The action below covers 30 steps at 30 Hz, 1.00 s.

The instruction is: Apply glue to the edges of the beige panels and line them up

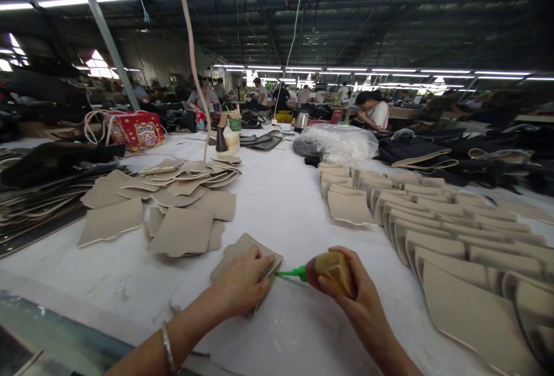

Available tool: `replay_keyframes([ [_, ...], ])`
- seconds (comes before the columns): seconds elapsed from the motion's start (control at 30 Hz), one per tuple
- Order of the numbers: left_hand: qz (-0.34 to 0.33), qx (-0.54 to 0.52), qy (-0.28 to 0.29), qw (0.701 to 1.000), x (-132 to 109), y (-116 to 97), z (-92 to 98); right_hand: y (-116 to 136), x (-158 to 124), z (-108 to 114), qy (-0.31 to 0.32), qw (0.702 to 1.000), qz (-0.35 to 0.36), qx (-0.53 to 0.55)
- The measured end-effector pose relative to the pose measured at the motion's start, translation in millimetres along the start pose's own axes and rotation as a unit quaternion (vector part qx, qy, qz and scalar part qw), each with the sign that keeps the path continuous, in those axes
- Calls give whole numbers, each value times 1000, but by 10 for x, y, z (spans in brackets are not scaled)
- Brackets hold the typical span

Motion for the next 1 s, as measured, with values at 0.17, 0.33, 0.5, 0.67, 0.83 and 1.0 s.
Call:
replay_keyframes([
  [0.17,-6,-16,-2,1000,0,46,-24,-13,-114,-101,67,997,-24,29],
  [0.33,-10,-25,-4,1000,-1,58,-28,-21,-150,-107,19,999,-29,21],
  [0.5,1,-20,2,1000,-9,35,-11,13,-216,-189,58,996,-36,54],
  [0.67,-1,-19,8,1000,-8,21,-1,14,-268,-187,25,997,-36,59],
  [0.83,-4,-18,6,1000,-21,19,-8,-22,-224,-151,59,997,-28,52],
  [1.0,2,-19,6,1000,-19,17,-22,-2,-217,-129,31,998,-32,46],
])
Point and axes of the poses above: each hand's wrist, its own x-axis towards the middle knuckle, its own z-axis out of the back of the hand, y = z × x, the point moved 4 cm from there along x, towards the middle knuckle, and after that the axes turned 15 degrees about y, right-handed, at the moved point
